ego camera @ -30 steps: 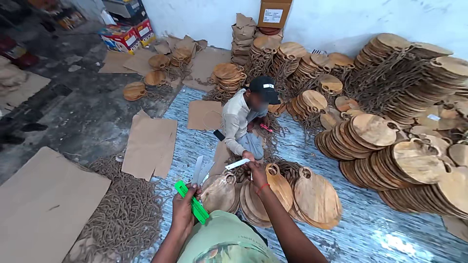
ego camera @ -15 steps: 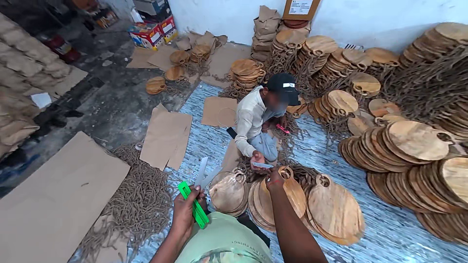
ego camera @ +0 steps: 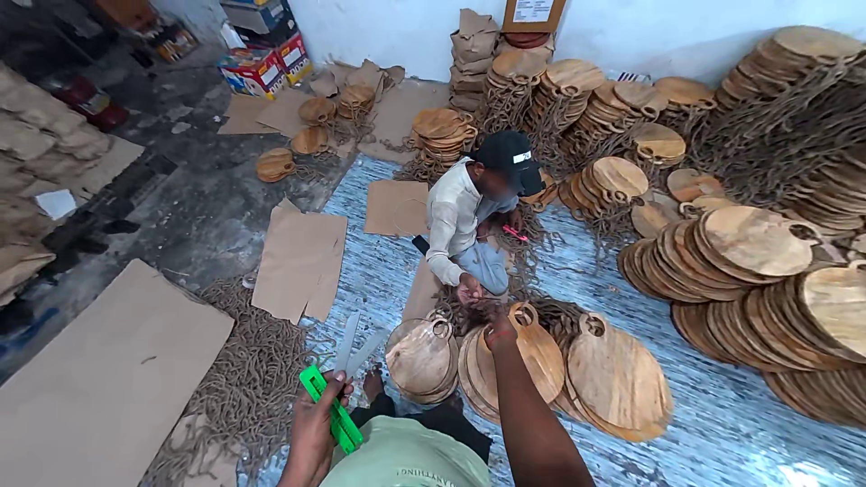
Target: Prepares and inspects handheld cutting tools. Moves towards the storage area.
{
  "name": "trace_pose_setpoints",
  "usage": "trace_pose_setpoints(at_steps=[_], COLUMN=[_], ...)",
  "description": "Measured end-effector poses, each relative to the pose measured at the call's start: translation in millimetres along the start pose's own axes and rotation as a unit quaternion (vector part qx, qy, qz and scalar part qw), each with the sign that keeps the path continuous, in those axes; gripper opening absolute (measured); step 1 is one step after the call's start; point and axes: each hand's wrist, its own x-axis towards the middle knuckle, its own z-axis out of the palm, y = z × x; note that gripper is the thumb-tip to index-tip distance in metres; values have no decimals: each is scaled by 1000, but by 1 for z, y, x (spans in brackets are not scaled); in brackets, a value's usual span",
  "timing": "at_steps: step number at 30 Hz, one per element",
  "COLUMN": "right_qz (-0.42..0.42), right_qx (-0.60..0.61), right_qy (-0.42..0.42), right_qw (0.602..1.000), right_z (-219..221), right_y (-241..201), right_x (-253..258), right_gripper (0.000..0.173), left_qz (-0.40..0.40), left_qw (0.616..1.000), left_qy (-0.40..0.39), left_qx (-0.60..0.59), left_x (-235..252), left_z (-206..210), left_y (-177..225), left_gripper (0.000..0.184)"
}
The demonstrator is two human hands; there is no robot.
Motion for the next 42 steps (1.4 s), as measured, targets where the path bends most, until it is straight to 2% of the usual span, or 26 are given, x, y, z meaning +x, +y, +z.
trace_pose_setpoints(at_steps=[4, 6, 8, 11, 13, 15, 20, 23, 28, 32, 35, 38, 42], right_qz=[-17, -22, -30, -115, -200, -257, -287, -271, -234, -244, -273, -280, -269], right_qx=[-14, -53, -104, -162, -212, -278, -379, -387, -353, -284, -210, -226, -322], right_qy=[-54, -160, -271, -368, -387, -378, -334, -347, -366, -367, -388, -438, -478], right_qw=[998, 985, 956, 908, 875, 845, 814, 810, 829, 852, 855, 824, 771], right_z=[4, 5, 2, 4, 7, 10, 17, 19, 22, 14, -1, -21, -37], right_y=[4, 7, 3, -9, -21, -33, -48, -54, -53, -59, -73, -81, -82], right_x=[-43, -88, -140, -199, -220, -227, -219, -224, -225, -227, -232, -230, -214], right_gripper=[23, 20, 24, 23, 18, 16, 20, 16, 10, 10, 9, 6, 5], left_qz=[11, 6, -7, 2, 10, 10, 10, 7, -19, -81, -170, -229, -285], left_qw=[1000, 1000, 999, 997, 994, 992, 990, 988, 987, 986, 970, 942, 924], left_qy=[-9, -26, -43, -76, -94, -107, -125, -137, -148, -144, -99, -85, -143], left_qx=[5, 5, 8, 33, 50, 58, 70, 68, 58, 6, -142, -232, -212], left_x=[0, 1, 4, 8, 10, 11, 14, 15, 15, 13, 14, 16, 5], left_z=[0, 3, 8, 11, 16, 21, 27, 28, 28, 29, 33, 38, 51], left_y=[3, 4, 4, 1, 1, 2, 1, -3, -5, -7, -3, 4, 4], left_gripper=[11, 11, 10, 9, 9, 8, 6, 5, 5, 10, 11, 10, 14])
